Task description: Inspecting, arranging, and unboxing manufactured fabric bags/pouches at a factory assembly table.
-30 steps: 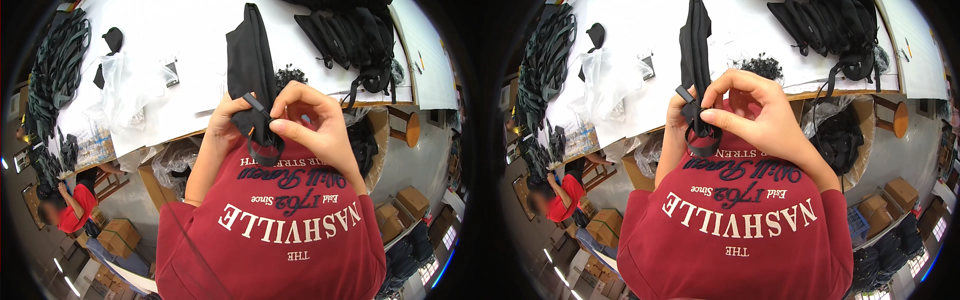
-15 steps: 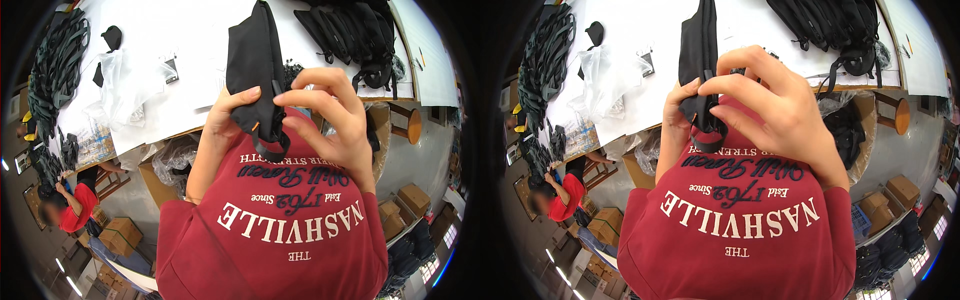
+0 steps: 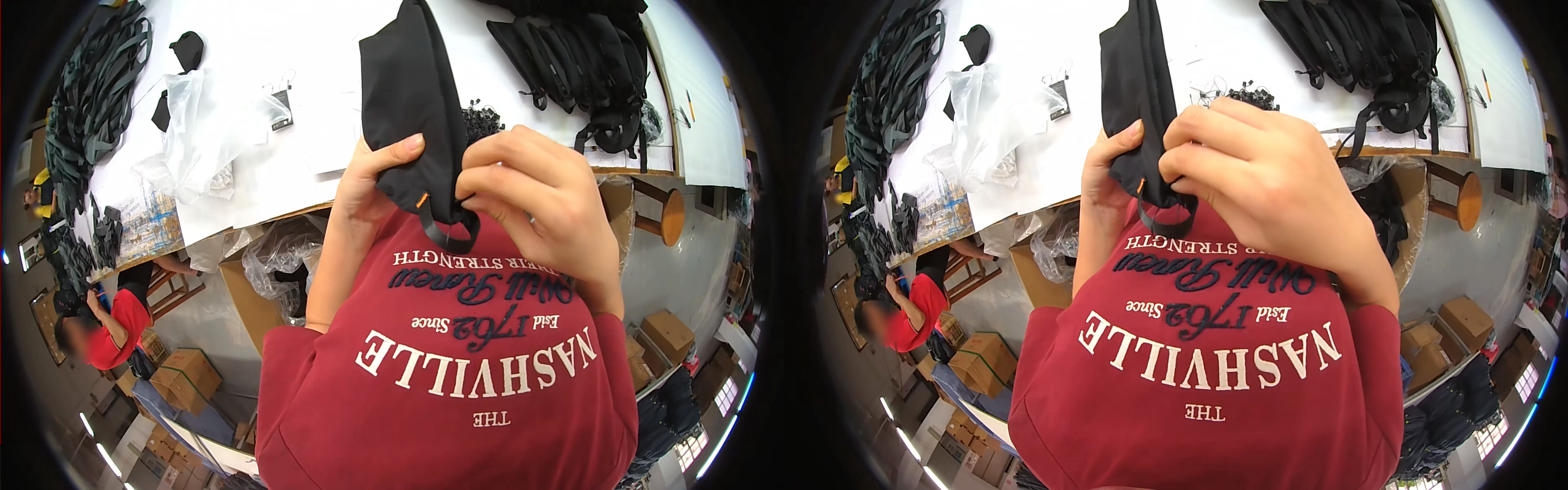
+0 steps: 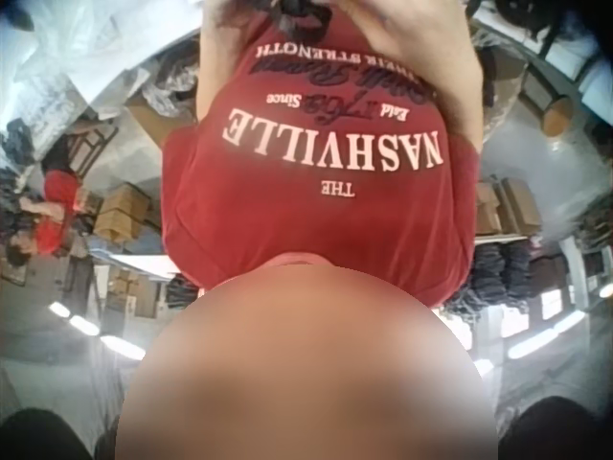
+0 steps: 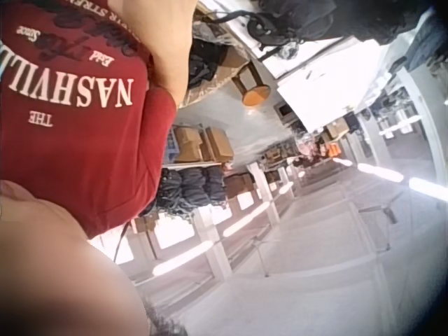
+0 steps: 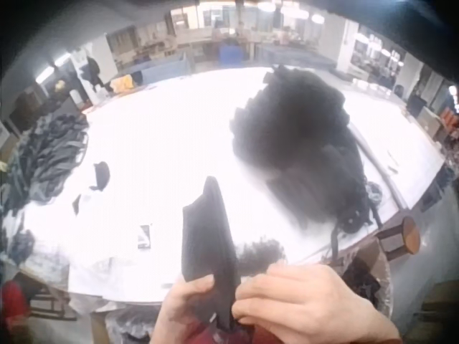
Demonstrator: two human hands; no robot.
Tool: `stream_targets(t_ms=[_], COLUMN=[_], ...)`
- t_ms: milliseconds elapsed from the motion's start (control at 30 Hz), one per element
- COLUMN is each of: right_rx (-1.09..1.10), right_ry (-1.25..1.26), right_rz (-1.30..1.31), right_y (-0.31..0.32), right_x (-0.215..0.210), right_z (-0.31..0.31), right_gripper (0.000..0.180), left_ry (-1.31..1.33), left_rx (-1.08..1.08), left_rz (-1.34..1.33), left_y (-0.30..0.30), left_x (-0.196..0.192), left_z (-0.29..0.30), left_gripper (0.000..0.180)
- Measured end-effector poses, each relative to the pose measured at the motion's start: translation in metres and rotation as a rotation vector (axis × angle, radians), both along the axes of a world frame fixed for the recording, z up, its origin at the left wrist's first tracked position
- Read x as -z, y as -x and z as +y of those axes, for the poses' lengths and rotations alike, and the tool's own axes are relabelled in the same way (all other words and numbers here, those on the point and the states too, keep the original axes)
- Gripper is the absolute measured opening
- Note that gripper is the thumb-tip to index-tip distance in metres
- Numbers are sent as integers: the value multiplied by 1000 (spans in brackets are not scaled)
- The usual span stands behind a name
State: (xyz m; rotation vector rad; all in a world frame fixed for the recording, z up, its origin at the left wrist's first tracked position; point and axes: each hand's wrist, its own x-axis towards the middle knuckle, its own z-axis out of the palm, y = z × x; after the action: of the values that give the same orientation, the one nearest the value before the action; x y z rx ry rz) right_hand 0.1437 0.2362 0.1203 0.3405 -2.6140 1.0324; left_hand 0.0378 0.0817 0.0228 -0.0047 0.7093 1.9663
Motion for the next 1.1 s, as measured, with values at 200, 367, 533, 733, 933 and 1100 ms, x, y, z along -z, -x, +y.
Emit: stream_targets(t_ms=[200, 367, 533, 733, 933, 1100], right_rx=[-27, 35, 19, 93, 83, 75], right_ry=[19, 117, 143, 136, 155, 221], right_rz=[-39, -129, -119, -102, -111, -195], right_y=[0, -2, -3, -1, -3, -6], right_x=[3, 5, 7, 6, 10, 11], right_z=[1, 4, 3, -1, -2, -1], right_gripper=[21, 20, 19, 17, 15, 16], left_ry=[-42, -32, 11, 47, 40, 42], left_rx=[-26, -45, -31, 1, -36, -36], left_rz=[24, 81, 102, 157, 99, 103], left_y=[1, 4, 2, 4, 1, 3], left_x=[1, 1, 1, 3, 4, 2], left_z=[1, -2, -1, -3, 0, 1], left_gripper=[43, 45, 47, 46, 49, 50])
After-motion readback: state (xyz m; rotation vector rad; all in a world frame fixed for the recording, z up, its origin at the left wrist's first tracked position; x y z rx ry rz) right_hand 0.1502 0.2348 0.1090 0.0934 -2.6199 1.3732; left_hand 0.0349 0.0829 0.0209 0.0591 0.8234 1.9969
